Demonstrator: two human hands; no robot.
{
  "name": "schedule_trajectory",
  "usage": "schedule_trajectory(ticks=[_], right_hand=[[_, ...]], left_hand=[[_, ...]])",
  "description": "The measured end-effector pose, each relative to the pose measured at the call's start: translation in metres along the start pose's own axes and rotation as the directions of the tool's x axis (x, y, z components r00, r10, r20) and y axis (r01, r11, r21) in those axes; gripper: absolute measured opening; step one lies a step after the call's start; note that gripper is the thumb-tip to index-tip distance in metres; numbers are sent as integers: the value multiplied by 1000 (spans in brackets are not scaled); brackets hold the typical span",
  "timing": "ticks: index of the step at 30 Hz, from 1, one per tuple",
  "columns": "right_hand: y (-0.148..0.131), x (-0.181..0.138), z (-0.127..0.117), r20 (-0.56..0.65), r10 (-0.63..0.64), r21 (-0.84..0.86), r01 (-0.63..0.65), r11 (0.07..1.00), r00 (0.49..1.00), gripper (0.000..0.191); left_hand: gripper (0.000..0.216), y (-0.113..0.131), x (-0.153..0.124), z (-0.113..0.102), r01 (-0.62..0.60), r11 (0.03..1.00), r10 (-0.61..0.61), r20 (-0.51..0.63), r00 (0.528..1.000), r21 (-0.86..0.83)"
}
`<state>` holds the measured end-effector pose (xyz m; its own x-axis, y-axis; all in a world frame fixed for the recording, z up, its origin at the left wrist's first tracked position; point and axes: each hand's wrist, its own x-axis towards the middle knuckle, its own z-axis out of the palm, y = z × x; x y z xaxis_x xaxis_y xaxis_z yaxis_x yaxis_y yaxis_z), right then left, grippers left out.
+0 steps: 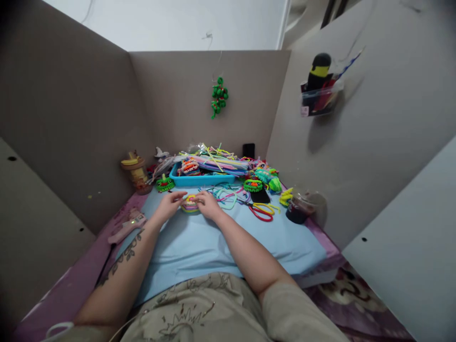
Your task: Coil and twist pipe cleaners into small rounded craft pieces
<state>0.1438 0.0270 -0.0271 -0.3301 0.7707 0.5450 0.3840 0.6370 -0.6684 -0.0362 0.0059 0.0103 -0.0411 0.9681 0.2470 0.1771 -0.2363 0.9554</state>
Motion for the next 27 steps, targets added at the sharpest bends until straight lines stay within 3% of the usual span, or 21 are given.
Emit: schedule_trajectory(ticks=[4,9,19,27], right_hand=[[9,0,-2,35,10,59,-12,998,999,34],[11,-1,-2,29,20,74,-23,997,999,32],[2,-3,-2,16,3,3,-3,1000,1000,16],[1,-5,-2,91,-3,-123,14,992,996,19]], left_hand=[[15,-14,-4,4,-54,998,54,-14,998,-28],[22,-20,-9,5,27,980,-30,-14,999,-197],[22,-26,-7,8,-152,986,158,95,983,-64],[19,-23,-9,9,-51,987,64,84,994,-154]])
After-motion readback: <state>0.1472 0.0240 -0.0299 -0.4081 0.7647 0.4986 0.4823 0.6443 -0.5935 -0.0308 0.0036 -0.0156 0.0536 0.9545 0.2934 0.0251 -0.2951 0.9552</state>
